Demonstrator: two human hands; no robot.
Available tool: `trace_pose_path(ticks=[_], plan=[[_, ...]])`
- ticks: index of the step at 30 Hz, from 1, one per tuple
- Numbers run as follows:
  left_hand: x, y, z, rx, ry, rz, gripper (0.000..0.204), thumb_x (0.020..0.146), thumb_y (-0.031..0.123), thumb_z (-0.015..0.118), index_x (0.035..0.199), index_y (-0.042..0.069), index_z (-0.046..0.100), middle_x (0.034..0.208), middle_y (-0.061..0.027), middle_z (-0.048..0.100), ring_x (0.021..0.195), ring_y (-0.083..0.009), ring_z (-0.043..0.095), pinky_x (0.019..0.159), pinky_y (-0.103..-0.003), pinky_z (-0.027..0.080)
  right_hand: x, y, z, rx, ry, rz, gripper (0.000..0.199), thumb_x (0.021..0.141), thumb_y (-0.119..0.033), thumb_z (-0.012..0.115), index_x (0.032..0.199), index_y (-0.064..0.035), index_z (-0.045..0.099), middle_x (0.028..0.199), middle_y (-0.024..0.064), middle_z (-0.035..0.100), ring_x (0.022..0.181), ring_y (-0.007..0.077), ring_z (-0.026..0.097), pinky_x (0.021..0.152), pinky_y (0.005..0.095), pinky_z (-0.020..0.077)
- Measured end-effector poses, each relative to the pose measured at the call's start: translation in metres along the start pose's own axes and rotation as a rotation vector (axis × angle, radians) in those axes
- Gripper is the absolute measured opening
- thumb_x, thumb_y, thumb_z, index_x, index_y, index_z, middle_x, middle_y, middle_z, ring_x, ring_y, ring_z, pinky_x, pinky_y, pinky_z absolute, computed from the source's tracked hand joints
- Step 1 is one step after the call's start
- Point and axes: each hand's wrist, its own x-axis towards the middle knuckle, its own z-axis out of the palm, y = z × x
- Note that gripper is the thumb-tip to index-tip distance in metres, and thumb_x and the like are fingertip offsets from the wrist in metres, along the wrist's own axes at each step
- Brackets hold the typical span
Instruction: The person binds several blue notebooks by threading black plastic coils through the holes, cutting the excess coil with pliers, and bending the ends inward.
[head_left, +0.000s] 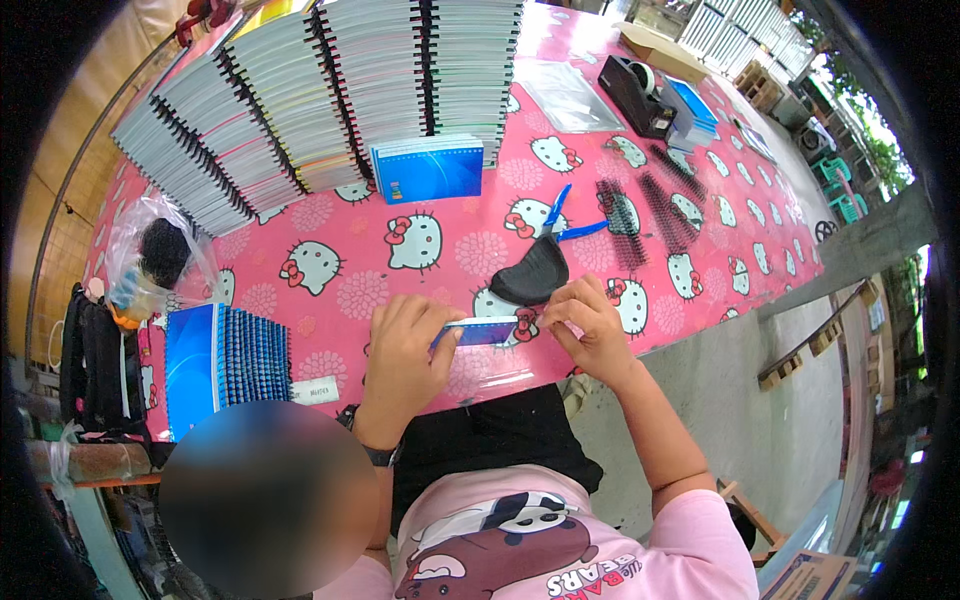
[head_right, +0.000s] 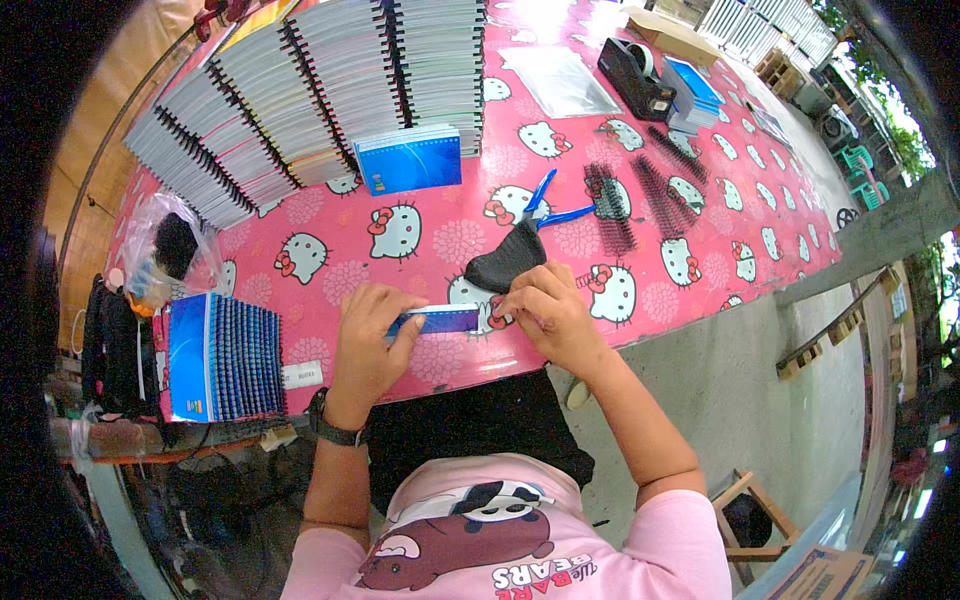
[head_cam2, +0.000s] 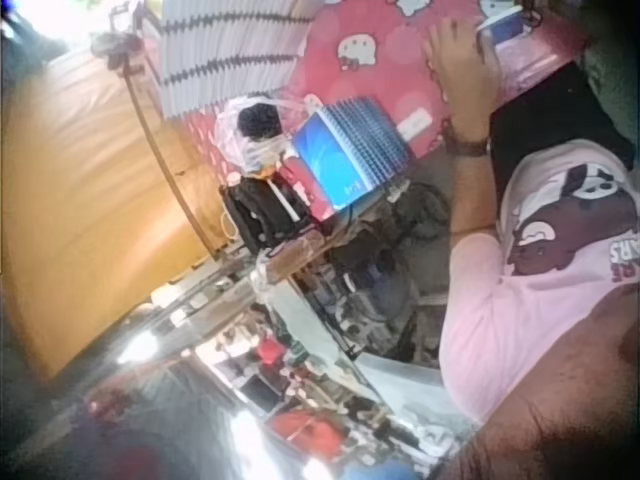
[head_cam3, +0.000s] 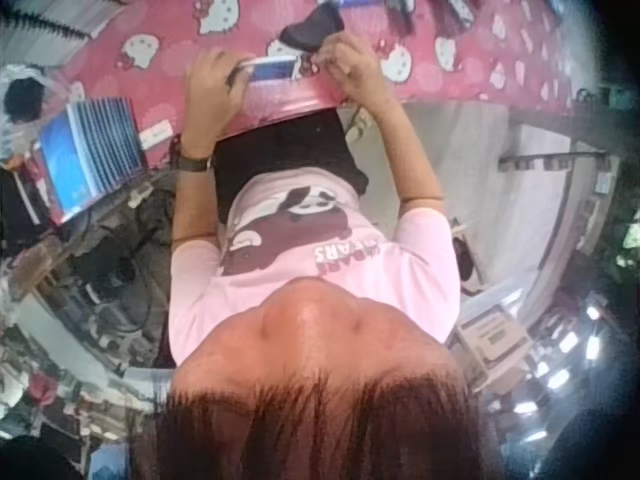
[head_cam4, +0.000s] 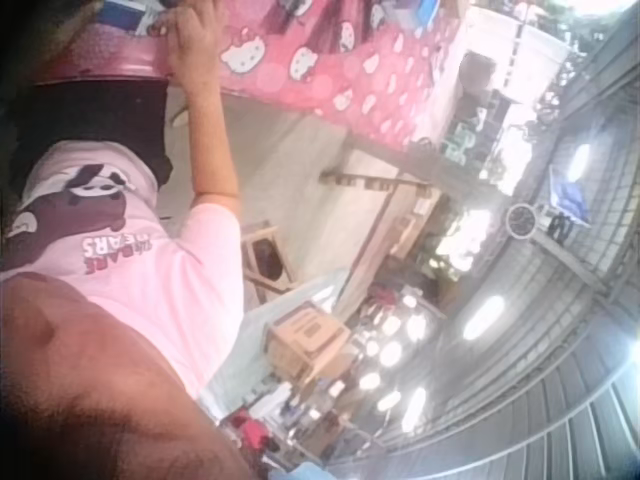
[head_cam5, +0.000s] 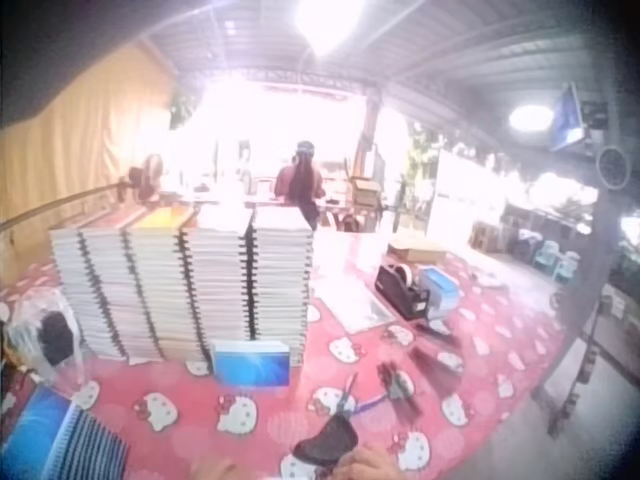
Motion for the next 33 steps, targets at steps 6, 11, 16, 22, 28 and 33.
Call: trace_pose_path(ticks=[6, 11, 16, 22, 28, 33], plan=[[-0.003, 0.000, 0.001, 0.059, -0.017, 0.003, 0.019, 0.072, 0.009, 0.065, 0.090, 0.008, 0.062, 0.083, -0.0070, 0.054, 0.085, -0.0267, 0.051, 0.076, -0.038, 0.035, 0.001, -0.005, -0.005, 0.180, -0.243, 0.270, 0.025, 0.077, -0.004, 0.063, 0.102, -0.0069, 0.062, 0.085, 0.0084, 0.057, 0.081, 0.0266, 0.056, 0.071, 0.0351, 0.0443], [-0.004, 0.020, 0.009, 0.075, 0.032, 0.073, 0.026, 0.070, 0.011, 0.068, 0.095, 0.010, 0.061, 0.088, -0.0058, 0.055, 0.087, -0.0261, 0.051, 0.076, -0.039, 0.035, 0.003, -0.015, -0.007, 0.279, -0.175, 0.257, 0.038, 0.080, -0.006, 0.064, 0.116, -0.0067, 0.055, 0.085, 0.0088, 0.058, 0.077, 0.0205, 0.057, 0.068, 0.0308, 0.0465], [-0.003, 0.023, 0.023, 0.054, -0.043, 0.098, 0.030, 0.069, 0.016, 0.070, 0.097, 0.010, 0.061, 0.089, -0.0054, 0.055, 0.087, -0.0252, 0.051, 0.076, -0.039, 0.035, 0.011, -0.022, -0.009, 0.356, -0.262, 0.410, 0.043, 0.081, -0.012, 0.065, 0.121, -0.0066, 0.053, 0.085, 0.0105, 0.059, 0.076, 0.0240, 0.060, 0.069, 0.0337, 0.0478], [0.001, 0.018, 0.027, 0.077, -0.054, 0.171, 0.026, 0.074, 0.021, 0.067, 0.097, 0.011, 0.059, 0.084, -0.0024, 0.052, 0.081, -0.0210, 0.050, 0.074, -0.037, 0.034, 0.013, -0.010, -0.003, 0.431, -0.298, 0.410, 0.043, 0.085, -0.017, 0.061, 0.124, -0.0054, 0.049, 0.083, 0.0108, 0.060, 0.072, 0.0255, 0.060, 0.067, 0.0331, 0.0477], [0.003, 0.025, 0.019, 0.032, -0.035, 0.155, 0.021, 0.079, 0.027, 0.062, 0.093, 0.011, 0.061, 0.090, -0.0015, 0.058, 0.089, -0.0212, 0.052, 0.079, -0.039, 0.033, 0.020, 0.034, 0.006, -0.237, -0.084, 0.419, 0.074, 0.060, -0.033, 0.081, 0.118, -0.0028, 0.046, 0.113, 0.0179, 0.053, 0.108, 0.0347, 0.048, 0.092, 0.0417, 0.0385], [-0.001, 0.024, 0.018, 0.103, -0.068, 0.149, 0.021, 0.080, 0.029, 0.060, 0.091, 0.011, 0.061, 0.089, -0.0010, 0.059, 0.093, -0.0187, 0.052, 0.084, -0.040, 0.032, 0.021, 0.037, 0.019, -0.224, -0.102, 0.359, 0.078, 0.058, -0.031, 0.081, 0.121, -0.0029, 0.045, 0.121, 0.0181, 0.049, 0.112, 0.0358, 0.046, 0.096, 0.0425, 0.0366]])
